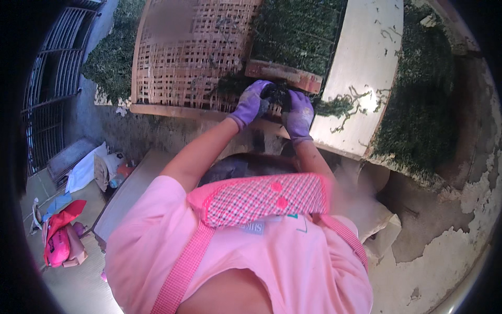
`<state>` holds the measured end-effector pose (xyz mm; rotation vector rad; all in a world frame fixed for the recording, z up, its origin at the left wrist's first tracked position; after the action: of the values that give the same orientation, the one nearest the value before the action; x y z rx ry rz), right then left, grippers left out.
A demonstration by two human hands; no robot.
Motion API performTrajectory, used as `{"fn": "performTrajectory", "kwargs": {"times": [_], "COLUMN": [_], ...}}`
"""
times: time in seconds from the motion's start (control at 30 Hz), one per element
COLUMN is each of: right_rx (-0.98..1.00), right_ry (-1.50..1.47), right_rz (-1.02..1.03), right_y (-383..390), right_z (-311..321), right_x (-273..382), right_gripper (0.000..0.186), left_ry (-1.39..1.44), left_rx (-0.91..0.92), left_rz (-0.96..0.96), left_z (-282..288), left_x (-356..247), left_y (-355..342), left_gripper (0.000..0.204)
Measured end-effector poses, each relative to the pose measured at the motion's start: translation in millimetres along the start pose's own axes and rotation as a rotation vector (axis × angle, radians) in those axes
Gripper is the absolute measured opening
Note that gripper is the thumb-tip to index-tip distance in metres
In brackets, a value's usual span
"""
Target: The person repeatedly scoops dried green leaves from a pile and spreads them evenly across a large woven drying rack. They use both hands to lift, distribute, and flatten the leaves, occasionally adjusting the pile and the rack. The process is continuous and repetitive throughout the clip.
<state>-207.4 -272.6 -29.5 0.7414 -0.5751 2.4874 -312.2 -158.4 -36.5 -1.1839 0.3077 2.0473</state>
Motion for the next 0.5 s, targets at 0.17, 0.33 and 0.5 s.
{"fn": "performTrajectory", "kwargs": {"times": [0.17, 0.33, 0.5], "right_rx": [-0.191, 0.115, 0.165], "right_ry": [0.182, -0.040, 0.167], "right_rz": [-0.005, 0.127, 0.050], "right_y": [-11, 7, 37], "right_z": [68, 21, -3], "right_x": [0, 22, -5], "right_gripper": [0.053, 0.059, 0.070], "left_ry": [-0.256, -0.771, -0.774], "left_rx": [-0.116, 0.063, 0.175], "left_rz": [0.096, -0.381, -0.221], "left_z": [36, -26, 0], "left_x": [28, -23, 19], "left_y": [18, 43, 55], "left_gripper": [0.040, 0.062, 0.050]}}
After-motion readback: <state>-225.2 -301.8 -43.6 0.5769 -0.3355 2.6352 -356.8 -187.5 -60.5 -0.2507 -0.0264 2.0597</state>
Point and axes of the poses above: each hand's wrist, its own y-axis away from the middle knuckle, its own z-axis out of the back of the hand, x = y × z, the point moved 9 cm from there along -y, towards the middle knuckle, and after that the axes turned 6 degrees about -x, right-handed, at the moved point
